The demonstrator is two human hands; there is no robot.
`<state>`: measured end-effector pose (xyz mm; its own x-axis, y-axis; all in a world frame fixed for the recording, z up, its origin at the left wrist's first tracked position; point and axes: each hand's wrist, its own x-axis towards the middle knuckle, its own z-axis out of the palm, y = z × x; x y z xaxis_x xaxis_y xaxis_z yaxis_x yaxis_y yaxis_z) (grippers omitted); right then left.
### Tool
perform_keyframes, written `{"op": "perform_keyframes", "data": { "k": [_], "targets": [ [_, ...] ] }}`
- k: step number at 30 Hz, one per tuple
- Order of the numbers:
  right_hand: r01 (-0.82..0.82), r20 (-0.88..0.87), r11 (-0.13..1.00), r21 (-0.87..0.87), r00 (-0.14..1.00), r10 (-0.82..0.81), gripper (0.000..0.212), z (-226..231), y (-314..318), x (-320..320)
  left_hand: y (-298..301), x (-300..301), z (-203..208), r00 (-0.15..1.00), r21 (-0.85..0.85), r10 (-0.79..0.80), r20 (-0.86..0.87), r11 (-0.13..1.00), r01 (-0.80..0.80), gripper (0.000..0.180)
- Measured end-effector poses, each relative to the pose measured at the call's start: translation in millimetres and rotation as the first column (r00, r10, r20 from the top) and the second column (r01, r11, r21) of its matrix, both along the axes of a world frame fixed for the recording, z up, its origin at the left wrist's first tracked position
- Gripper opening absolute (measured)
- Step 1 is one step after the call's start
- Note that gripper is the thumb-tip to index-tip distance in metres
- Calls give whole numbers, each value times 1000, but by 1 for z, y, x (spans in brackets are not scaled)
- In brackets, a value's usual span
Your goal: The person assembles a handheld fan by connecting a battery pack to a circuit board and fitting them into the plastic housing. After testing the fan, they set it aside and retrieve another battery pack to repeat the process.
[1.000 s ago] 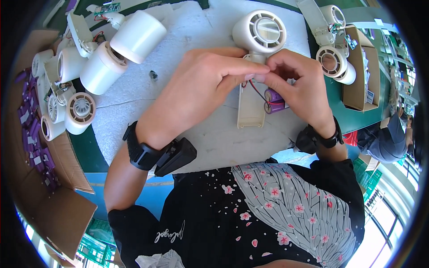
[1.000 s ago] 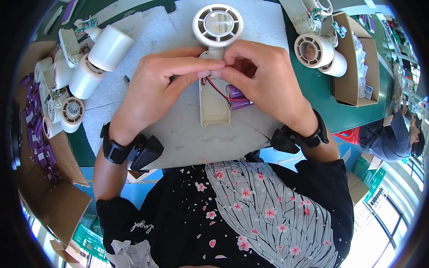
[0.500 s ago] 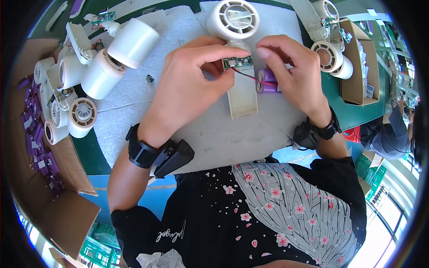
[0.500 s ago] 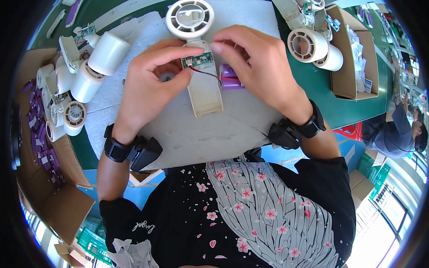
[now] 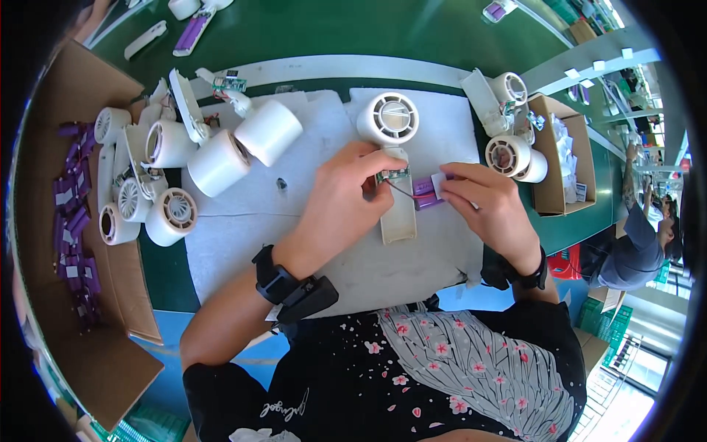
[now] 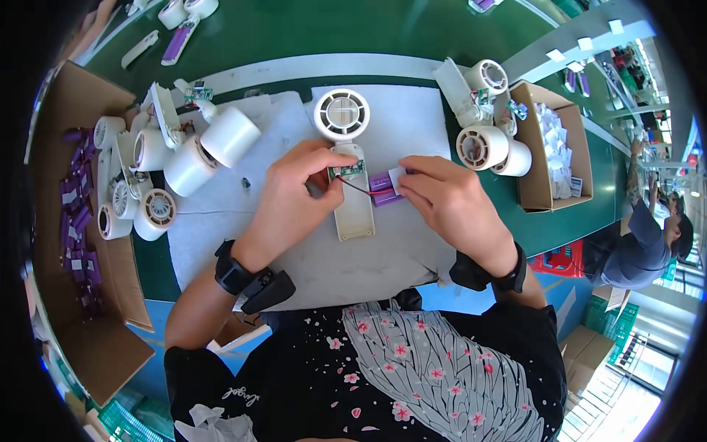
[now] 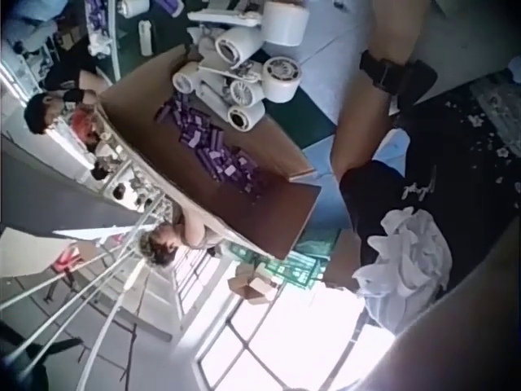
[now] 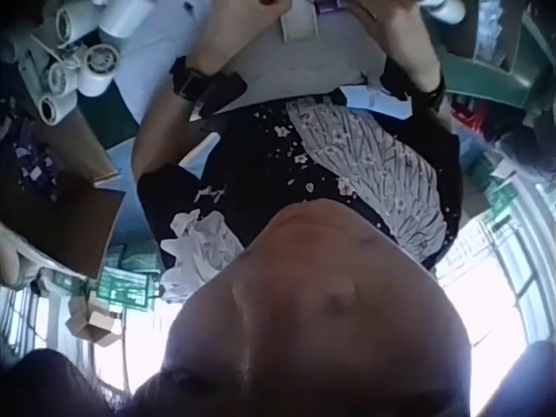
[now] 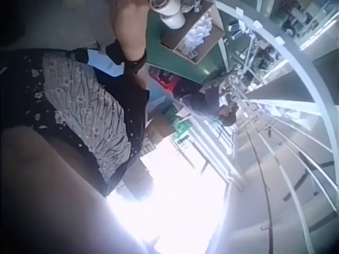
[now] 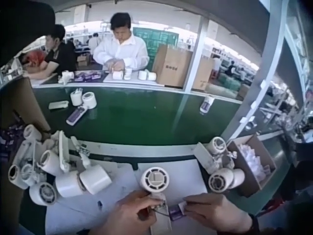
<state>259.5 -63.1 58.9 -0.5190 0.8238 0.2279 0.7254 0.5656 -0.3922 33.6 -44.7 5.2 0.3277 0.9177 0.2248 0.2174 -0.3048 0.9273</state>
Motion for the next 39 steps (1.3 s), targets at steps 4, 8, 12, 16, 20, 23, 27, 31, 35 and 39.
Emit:
{"op": "perform_keyframes", "data": {
  "k": [4,8,12,16,20,23,27,31,35,39],
  "targets": [
    [-84,71,995,-58,994,88,13,5,5,1,3,5,2,1000,11,-10,2,1000,10,28],
    [-173,234,984,-39,956,177,12,12,9,-3,4,4,0,1000,3,-4,7,1000,4,28],
    [-162,282,986,-31,945,164,11,11,6,-4,5,9,-3,1000,-24,6,28,1000,-5,29],
    [-168,314,985,36,938,149,11,3,4,-6,4,9,-4,999,-18,15,39,1000,-14,29],
    [-141,232,990,27,964,131,13,3,9,-1,4,10,-4,999,-5,18,32,1000,-18,29],
    [-124,150,991,-42,980,129,13,10,8,0,4,10,-5,998,-17,21,51,1000,-21,28],
    [-111,96,990,-85,988,119,13,5,10,5,6,10,-8,998,-9,24,60,1000,-23,28],
    [-109,90,990,-92,989,117,11,5,9,5,5,8,-7,998,-2,15,65,1000,-15,28],
    [-104,118,990,-95,986,115,8,7,9,3,6,7,-4,998,-44,0,63,999,3,27],
    [-124,178,991,-56,975,133,11,9,8,-1,6,7,-3,998,-53,-6,55,999,9,27]
  ]
}}
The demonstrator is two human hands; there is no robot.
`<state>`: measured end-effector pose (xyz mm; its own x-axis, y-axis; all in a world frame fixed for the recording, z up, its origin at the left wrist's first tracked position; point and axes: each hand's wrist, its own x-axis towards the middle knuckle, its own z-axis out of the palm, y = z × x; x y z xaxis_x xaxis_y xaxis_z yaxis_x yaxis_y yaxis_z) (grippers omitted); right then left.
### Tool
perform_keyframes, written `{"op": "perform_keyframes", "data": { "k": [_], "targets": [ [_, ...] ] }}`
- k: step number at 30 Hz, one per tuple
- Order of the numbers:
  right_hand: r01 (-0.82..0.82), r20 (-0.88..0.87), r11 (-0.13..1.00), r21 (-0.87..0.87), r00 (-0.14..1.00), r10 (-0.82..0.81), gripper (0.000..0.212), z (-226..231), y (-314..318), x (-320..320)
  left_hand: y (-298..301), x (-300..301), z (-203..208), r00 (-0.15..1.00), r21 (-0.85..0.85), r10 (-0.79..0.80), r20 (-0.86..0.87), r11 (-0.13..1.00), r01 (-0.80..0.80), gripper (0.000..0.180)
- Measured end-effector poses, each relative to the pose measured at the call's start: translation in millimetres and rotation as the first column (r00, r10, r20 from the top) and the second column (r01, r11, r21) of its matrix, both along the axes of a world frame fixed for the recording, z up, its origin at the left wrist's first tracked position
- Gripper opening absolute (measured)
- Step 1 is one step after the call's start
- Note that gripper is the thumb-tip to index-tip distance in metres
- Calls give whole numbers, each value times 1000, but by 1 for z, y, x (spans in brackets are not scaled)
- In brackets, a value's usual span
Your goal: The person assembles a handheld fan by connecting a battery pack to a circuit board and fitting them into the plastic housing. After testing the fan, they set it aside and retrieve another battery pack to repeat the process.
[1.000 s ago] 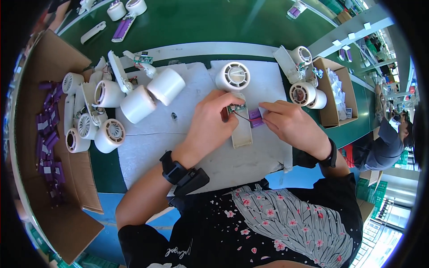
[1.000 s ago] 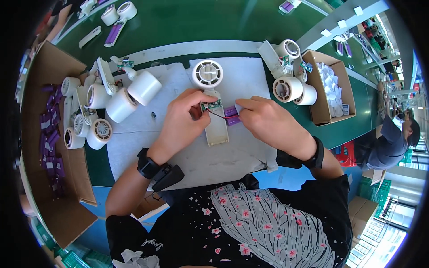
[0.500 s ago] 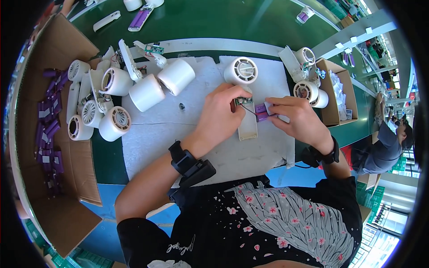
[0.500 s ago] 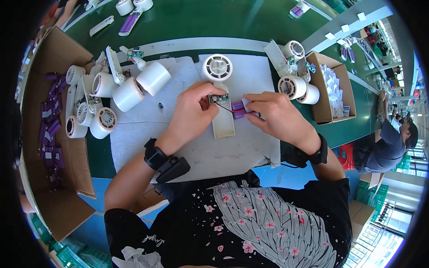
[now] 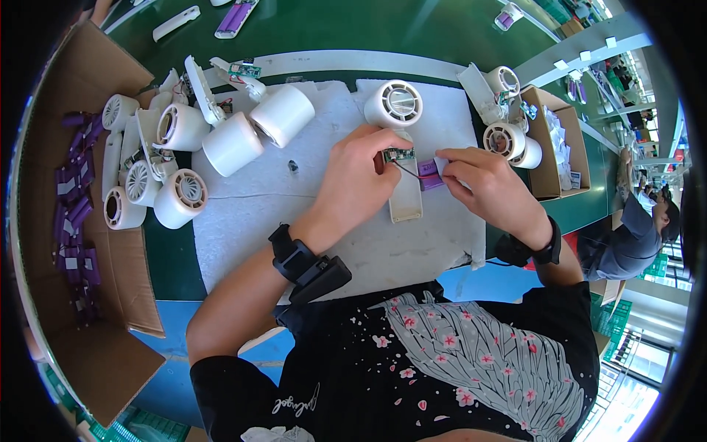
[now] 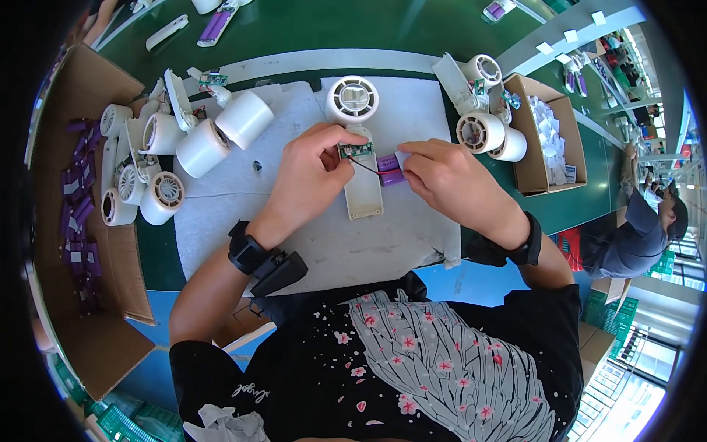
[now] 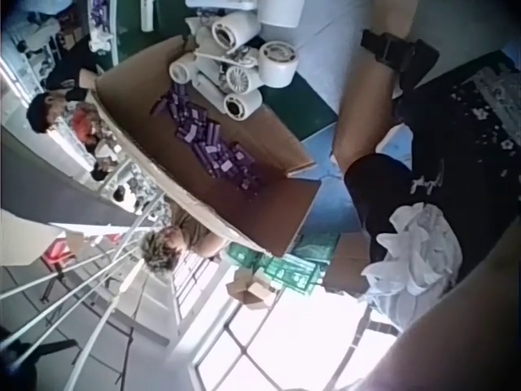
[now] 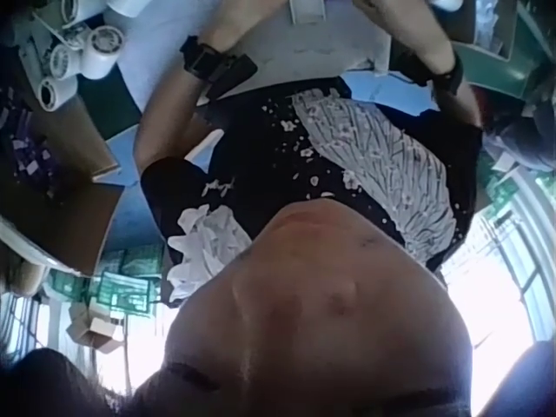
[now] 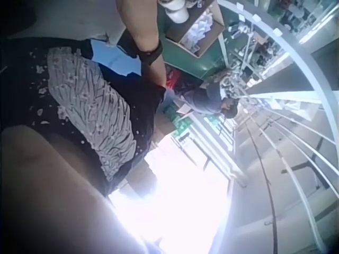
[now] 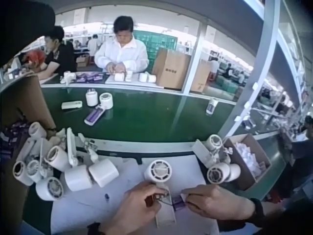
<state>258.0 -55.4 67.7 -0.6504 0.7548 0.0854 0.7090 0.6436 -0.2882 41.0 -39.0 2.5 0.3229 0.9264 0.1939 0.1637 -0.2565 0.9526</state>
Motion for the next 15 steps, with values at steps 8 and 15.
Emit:
{"op": "perform_keyframes", "data": {
  "k": [8,15],
  "targets": [
    [31,90,988,-153,996,-17,21,8,19,3,0,-1,-3,1000,22,23,-12,1000,-23,31],
    [358,41,930,-85,934,-356,21,64,89,62,1,6,-1,997,42,10,70,999,-13,28]
  ]
}}
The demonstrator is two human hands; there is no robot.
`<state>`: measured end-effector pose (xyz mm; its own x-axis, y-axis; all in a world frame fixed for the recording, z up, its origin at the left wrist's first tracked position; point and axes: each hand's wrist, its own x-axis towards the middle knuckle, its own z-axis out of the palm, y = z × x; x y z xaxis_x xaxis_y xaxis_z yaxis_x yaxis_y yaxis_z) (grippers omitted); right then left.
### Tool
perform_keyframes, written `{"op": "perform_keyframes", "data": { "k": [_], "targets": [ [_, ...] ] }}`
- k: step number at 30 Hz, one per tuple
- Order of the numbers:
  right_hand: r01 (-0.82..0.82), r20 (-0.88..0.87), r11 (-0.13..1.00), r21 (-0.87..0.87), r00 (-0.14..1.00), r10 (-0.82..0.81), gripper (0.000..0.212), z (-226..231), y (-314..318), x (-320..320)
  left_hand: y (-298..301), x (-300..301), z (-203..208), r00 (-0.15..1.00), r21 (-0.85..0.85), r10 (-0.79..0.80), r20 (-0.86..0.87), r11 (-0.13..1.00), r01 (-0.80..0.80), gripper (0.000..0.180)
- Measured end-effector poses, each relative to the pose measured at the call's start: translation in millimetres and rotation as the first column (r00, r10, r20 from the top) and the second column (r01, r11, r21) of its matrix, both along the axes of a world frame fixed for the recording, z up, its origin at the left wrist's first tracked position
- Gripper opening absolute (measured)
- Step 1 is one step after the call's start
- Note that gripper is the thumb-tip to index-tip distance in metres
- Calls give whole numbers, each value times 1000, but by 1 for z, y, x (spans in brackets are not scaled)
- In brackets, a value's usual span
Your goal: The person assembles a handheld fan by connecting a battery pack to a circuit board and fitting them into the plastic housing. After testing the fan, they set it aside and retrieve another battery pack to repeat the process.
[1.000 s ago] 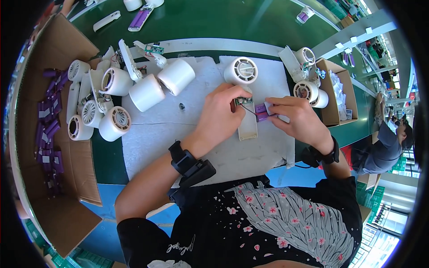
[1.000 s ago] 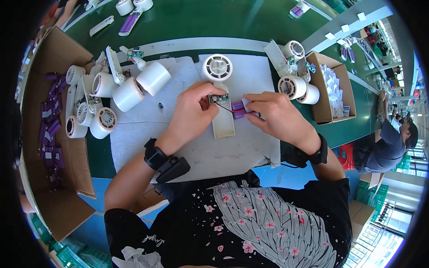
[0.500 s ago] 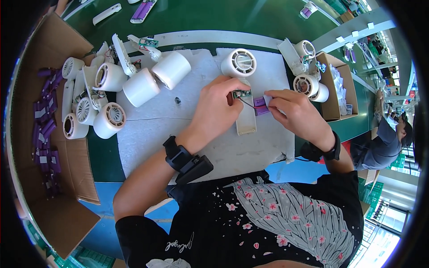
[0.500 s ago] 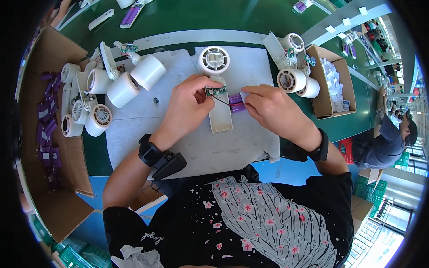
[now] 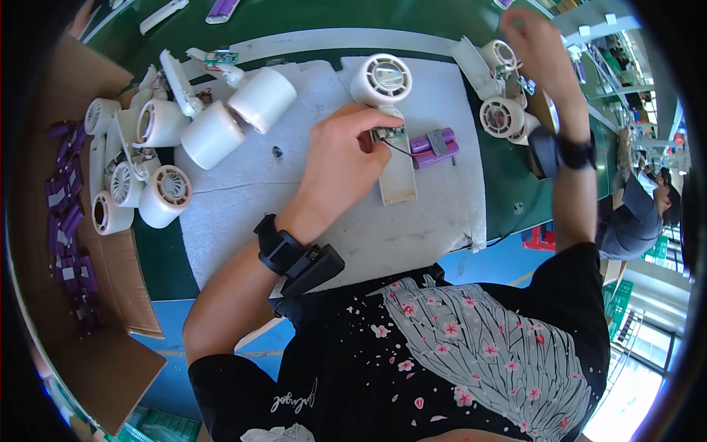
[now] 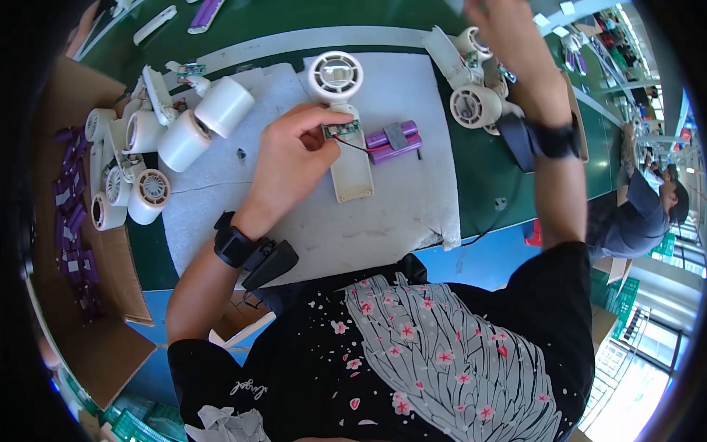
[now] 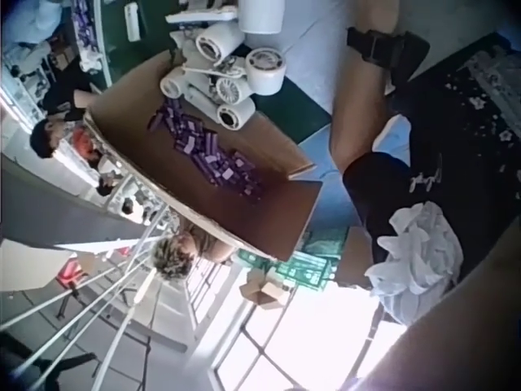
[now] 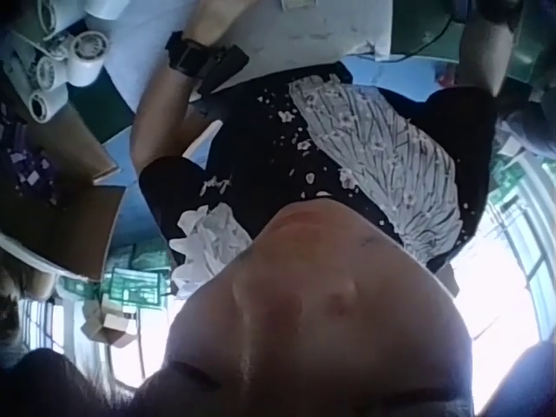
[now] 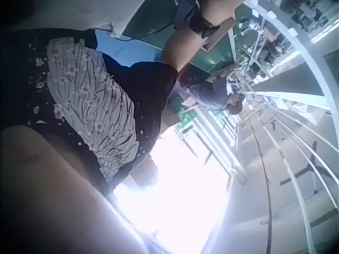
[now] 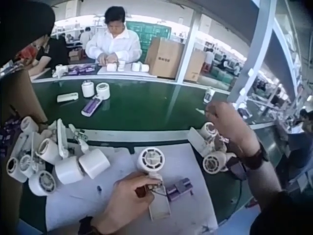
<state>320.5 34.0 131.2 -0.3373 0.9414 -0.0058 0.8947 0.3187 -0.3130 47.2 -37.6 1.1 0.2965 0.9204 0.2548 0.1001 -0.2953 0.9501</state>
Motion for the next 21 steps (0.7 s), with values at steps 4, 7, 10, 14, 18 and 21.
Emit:
{"op": "perform_keyframes", "data": {
  "k": [4,7,10,14,18,21],
  "targets": [
    [78,57,979,187,994,-91,32,-31,-12,-42,2,-5,-5,997,-13,72,-5,997,-72,30],
    [-390,-46,917,82,918,394,40,-70,-47,-61,2,-7,-4,996,-37,90,-18,995,-91,30],
    [-461,-96,887,-6,883,459,45,-76,-51,-55,4,-3,2,996,-49,85,-18,995,-86,31],
    [-408,-311,856,-318,898,313,55,-72,-51,-49,7,-9,9,996,-67,35,-79,997,-40,31],
    [-389,-547,617,-684,833,-81,68,-60,-59,-52,5,-16,14,977,-93,-34,-213,996,14,35],
    [-499,-681,476,-724,629,-376,76,-64,-62,-54,5,-16,14,973,-1,12,-229,1000,-13,33]
  ]
}}
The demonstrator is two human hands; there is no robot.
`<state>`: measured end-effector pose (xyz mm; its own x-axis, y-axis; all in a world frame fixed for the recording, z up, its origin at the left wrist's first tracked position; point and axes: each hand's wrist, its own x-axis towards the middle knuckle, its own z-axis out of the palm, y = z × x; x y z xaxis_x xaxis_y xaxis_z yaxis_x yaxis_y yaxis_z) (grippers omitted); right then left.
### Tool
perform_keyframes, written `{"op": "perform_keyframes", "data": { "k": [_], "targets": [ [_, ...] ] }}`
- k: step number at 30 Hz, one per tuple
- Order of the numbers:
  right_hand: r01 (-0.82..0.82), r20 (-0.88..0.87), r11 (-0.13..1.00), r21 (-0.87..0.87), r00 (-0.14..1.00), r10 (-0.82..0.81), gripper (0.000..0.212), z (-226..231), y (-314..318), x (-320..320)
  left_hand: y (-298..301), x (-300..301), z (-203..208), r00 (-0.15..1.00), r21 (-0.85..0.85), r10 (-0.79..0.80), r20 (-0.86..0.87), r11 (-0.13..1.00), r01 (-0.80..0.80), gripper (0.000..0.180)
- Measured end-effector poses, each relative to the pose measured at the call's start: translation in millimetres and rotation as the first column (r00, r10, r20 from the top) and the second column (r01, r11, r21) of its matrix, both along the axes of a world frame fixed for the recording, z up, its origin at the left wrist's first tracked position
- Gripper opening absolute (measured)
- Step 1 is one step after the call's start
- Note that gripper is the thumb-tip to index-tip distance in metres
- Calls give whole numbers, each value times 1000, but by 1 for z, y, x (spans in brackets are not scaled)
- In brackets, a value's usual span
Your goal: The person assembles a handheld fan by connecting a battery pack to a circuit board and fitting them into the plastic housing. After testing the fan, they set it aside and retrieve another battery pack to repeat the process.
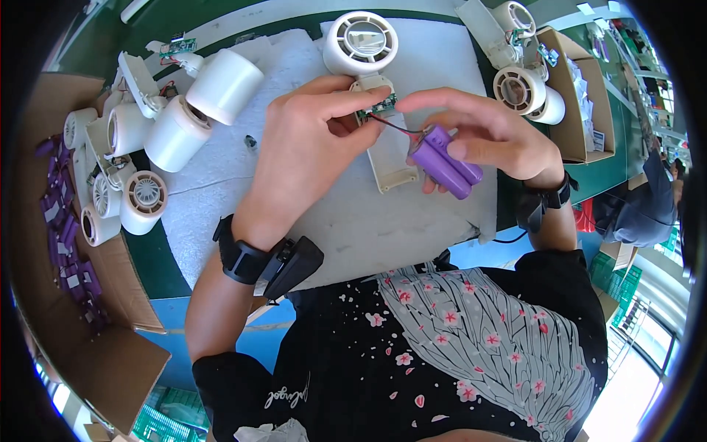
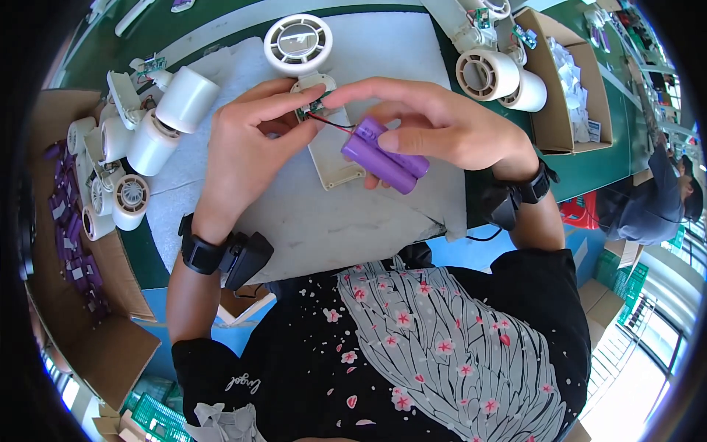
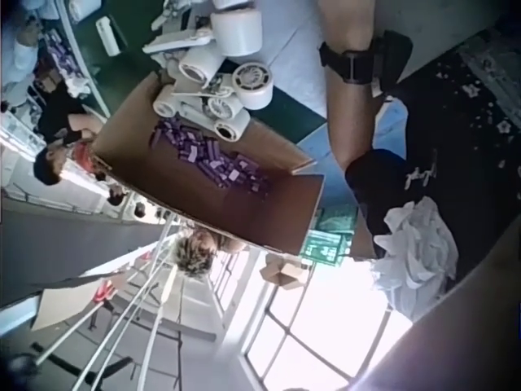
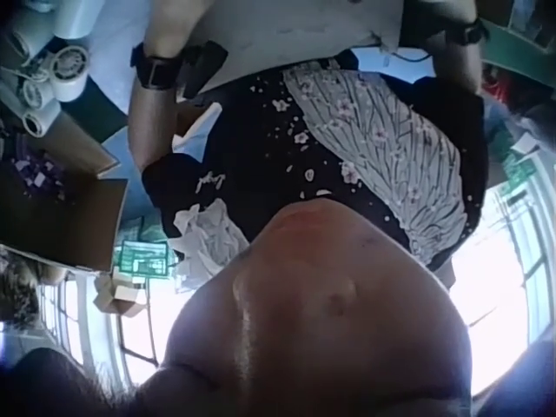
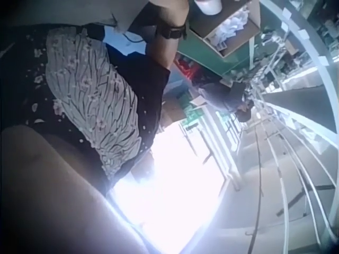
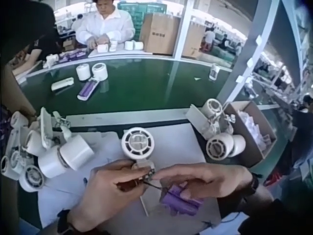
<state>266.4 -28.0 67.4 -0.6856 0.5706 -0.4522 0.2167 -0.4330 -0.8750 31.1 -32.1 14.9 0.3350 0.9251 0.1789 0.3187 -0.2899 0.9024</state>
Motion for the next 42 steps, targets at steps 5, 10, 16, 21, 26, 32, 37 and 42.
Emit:
{"op": "perform_keyframes", "data": {
  "k": [5,10,16,21,26,32,37,42],
  "targets": [
    [38,-274,996,-77,960,-58,83,-9,-9,9,-1,0,8,995,-41,-43,-89,998,39,37],
    [54,-159,998,-37,985,-59,86,1,-8,6,-3,1,9,991,90,-22,-132,995,34,34],
    [-26,-38,868,497,998,51,88,-13,-7,12,-3,0,11,973,234,-31,-228,968,86,33],
    [-109,175,777,620,985,-2,86,-9,-19,-2,-2,-3,13,970,220,-71,-233,968,124,32],
    [-87,198,658,748,975,-96,80,-23,-30,-16,-3,-5,12,971,193,-96,-217,971,140,32],
    [-55,164,495,867,970,-179,70,-24,-44,-30,-3,-8,11,971,206,-115,-211,966,159,32],
    [-84,209,440,894,947,-245,56,-21,-54,-33,-3,-9,12,967,203,-113,-229,966,161,32],
    [-108,224,373,921,932,-283,48,-20,-57,-36,-3,-12,10,971,174,-134,-197,970,169,31]
  ]
}}
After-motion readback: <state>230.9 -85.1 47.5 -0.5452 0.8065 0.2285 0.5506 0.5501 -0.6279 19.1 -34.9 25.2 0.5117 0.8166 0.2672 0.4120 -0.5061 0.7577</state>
